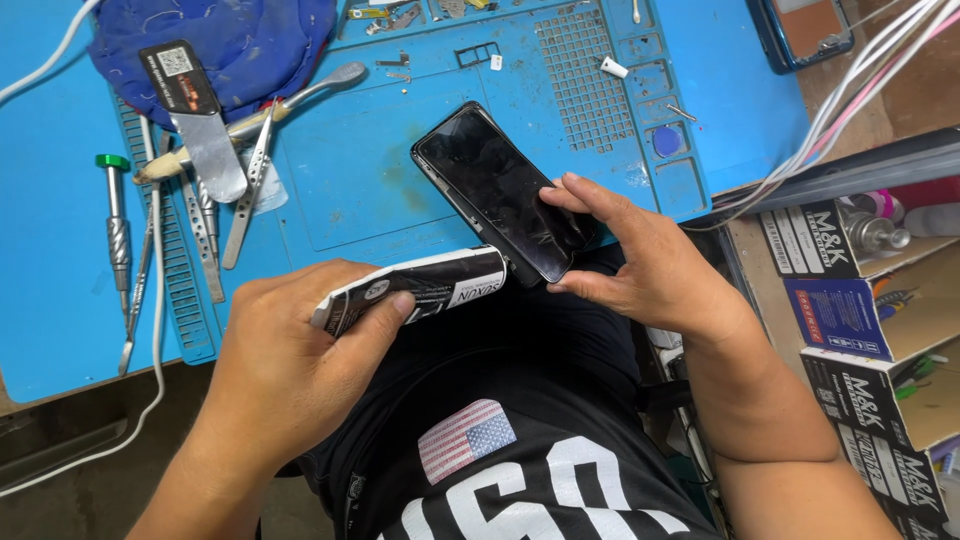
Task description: The person applies adhesive from a tube along the edges of a smartphone. They then use a plastic card to pry the back cover off the device, separating it from the main body.
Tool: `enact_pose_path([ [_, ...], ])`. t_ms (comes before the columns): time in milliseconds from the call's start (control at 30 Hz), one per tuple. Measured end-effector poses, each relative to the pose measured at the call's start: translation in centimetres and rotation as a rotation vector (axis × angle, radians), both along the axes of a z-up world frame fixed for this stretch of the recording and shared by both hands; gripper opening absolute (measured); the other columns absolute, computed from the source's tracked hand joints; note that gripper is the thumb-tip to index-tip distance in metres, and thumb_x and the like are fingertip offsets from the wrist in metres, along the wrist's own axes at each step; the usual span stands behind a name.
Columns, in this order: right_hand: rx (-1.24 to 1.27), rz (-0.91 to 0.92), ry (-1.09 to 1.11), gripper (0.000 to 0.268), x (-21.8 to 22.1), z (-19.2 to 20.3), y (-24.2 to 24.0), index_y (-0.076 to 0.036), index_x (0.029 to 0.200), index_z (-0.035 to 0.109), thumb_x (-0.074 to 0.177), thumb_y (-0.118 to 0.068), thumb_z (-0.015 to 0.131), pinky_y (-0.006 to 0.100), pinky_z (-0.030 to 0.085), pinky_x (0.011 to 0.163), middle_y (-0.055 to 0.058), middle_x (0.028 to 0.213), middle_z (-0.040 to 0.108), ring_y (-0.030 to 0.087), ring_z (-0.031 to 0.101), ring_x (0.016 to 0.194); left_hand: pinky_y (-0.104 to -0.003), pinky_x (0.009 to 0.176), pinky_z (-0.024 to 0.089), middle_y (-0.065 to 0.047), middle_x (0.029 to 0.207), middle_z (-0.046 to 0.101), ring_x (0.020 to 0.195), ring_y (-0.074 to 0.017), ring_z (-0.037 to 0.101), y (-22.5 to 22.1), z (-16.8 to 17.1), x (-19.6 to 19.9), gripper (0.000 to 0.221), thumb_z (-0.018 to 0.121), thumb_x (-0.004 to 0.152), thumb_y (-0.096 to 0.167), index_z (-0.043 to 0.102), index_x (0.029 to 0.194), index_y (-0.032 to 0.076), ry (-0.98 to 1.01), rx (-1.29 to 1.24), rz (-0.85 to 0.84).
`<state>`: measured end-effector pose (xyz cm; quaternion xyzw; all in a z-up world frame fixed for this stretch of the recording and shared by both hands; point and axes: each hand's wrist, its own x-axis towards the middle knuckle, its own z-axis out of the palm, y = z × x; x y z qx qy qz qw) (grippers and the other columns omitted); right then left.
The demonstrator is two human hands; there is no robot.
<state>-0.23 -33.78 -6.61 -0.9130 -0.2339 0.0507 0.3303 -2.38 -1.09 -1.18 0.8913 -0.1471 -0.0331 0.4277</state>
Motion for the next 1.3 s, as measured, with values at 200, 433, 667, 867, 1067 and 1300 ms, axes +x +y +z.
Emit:
enact_pose_path([
  [200, 0.004, 0.011, 0.030, 0.098, 0.0, 0.4, -0.1, -0.017, 0.159, 0.027, 0.081, -0.014, 0.087, 0.025, 0.061, 0.068, 0.005, 0.156, 0.056, 0.028, 0.054, 0.146, -0.031, 0.056, 0.045, 0.003, 0.066, 0.070, 0.057, -0.0141, 0.060, -0.4, -0.5, -0.3, 0.014, 0.071, 0.090, 0.023, 0.075, 0.083, 0.012, 0.046, -0.051, -0.029],
  [433, 0.025, 0.055, 0.005, 0.096, 0.2, 0.4, -0.3, -0.015, 0.160, 0.026, 0.085, -0.023, 0.085, 0.033, 0.057, 0.097, 0.009, 0.156, 0.056, 0.032, 0.052, 0.148, -0.030, 0.055, 0.046, 0.003, 0.068, 0.071, 0.059, -0.0130, 0.062, -1.5, -1.0, -0.2, 0.015, 0.070, 0.091, 0.022, 0.075, 0.083, 0.011, 0.069, -0.118, -0.055],
  [667, 0.031, 0.012, 0.073, 0.097, 0.3, 0.8, -0.2, -0.016, 0.159, 0.026, 0.082, -0.016, 0.086, 0.021, 0.059, 0.057, 0.006, 0.156, 0.055, 0.023, 0.059, 0.140, -0.031, 0.054, 0.044, 0.003, 0.063, 0.067, 0.055, -0.0139, 0.058, -1.7, -0.5, -0.1, 0.017, 0.069, 0.091, 0.022, 0.073, 0.079, 0.011, 0.073, -0.092, -0.051],
  [867, 0.021, 0.028, 0.048, 0.098, 0.3, 0.7, -0.4, -0.018, 0.159, 0.024, 0.083, -0.016, 0.086, 0.022, 0.056, 0.052, 0.006, 0.156, 0.056, 0.021, 0.066, 0.128, -0.032, 0.052, 0.042, 0.002, 0.062, 0.066, 0.054, -0.0144, 0.055, -1.3, 0.1, -0.1, 0.015, 0.072, 0.090, 0.020, 0.072, 0.079, 0.010, 0.060, -0.059, -0.057],
  [1067, 0.017, 0.037, 0.029, 0.099, 0.4, 0.5, -0.4, -0.018, 0.159, 0.024, 0.082, -0.016, 0.087, 0.022, 0.055, 0.052, 0.006, 0.156, 0.056, 0.022, 0.064, 0.132, -0.032, 0.054, 0.043, 0.002, 0.064, 0.068, 0.055, -0.0159, 0.057, -1.0, 0.4, -0.1, 0.016, 0.072, 0.090, 0.021, 0.072, 0.079, 0.010, 0.063, -0.026, -0.071],
  [1300, 0.046, 0.053, -0.039, 0.102, 0.1, -0.4, -0.7, -0.016, 0.161, 0.025, 0.081, -0.017, 0.089, 0.032, 0.056, 0.097, 0.008, 0.155, 0.058, 0.030, 0.054, 0.147, -0.028, 0.055, 0.040, 0.004, 0.062, 0.066, 0.056, -0.0104, 0.052, 1.7, -0.1, -0.4, 0.015, 0.077, 0.087, 0.022, 0.074, 0.076, 0.012, 0.208, -0.068, 0.107],
])
